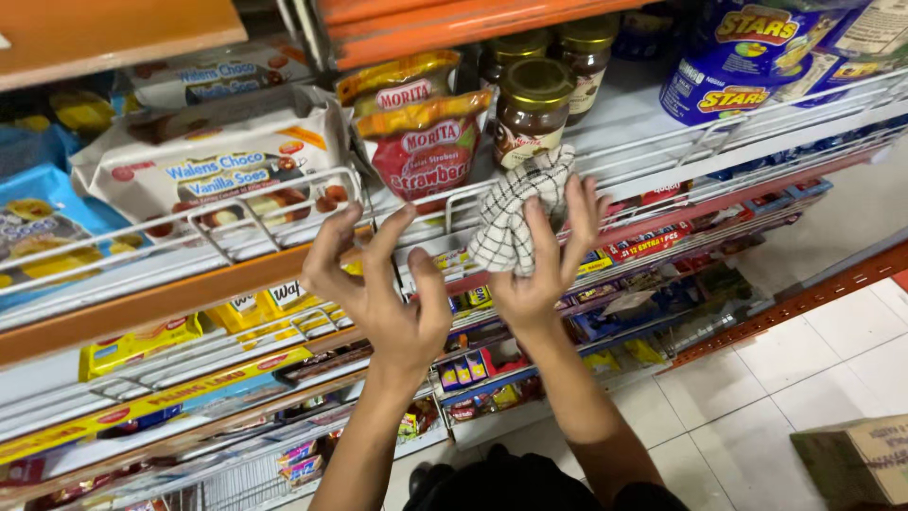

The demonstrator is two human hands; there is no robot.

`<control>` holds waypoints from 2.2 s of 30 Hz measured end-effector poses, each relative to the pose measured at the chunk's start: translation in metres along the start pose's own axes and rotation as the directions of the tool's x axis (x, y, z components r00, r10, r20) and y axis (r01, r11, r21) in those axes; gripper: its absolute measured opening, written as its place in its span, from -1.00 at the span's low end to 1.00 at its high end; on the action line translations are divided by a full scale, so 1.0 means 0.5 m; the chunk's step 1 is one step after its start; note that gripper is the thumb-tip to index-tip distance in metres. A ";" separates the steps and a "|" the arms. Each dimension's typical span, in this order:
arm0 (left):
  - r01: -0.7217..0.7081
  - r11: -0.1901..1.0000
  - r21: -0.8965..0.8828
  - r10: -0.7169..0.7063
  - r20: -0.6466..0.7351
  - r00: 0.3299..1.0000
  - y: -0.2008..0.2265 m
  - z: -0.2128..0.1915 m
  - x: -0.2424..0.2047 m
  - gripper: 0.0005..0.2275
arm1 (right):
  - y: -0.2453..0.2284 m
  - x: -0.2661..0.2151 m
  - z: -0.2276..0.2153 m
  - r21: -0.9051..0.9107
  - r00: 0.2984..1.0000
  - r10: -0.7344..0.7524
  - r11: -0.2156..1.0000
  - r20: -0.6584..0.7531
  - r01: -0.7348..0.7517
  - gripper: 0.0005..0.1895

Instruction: The person wipes down supermarket shelves with a cloth, moving various food boxes and packages aside to reach the surfaces and then returning them.

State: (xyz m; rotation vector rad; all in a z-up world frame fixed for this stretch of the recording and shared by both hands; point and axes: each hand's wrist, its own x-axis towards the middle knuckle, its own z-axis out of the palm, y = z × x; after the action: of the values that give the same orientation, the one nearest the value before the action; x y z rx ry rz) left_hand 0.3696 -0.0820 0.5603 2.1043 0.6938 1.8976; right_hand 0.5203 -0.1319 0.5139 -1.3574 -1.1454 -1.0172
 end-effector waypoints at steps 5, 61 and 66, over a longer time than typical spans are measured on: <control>0.016 1.000 0.011 -0.016 0.022 1.000 -0.006 0.003 -0.009 -0.70 | -0.065 -0.063 0.040 0.089 0.989 -0.022 0.996 0.145 0.009 -0.59; -0.406 0.746 -0.528 0.605 0.283 0.744 0.464 0.768 -0.043 -0.84 | 1.132 0.193 -0.518 -0.301 0.949 0.129 0.929 -0.286 -0.217 -0.35; -0.408 0.748 -0.524 0.598 0.262 0.758 0.477 0.783 -0.039 -0.85 | 1.220 0.191 -0.520 -0.258 0.864 0.243 0.888 -0.440 -0.381 -0.44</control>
State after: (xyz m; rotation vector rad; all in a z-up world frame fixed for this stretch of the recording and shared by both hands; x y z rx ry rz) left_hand 0.7983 -0.2406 0.5996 2.4064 -0.4378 1.5088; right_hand 1.1419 -0.3819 0.5207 -1.4579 -0.4320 -1.2090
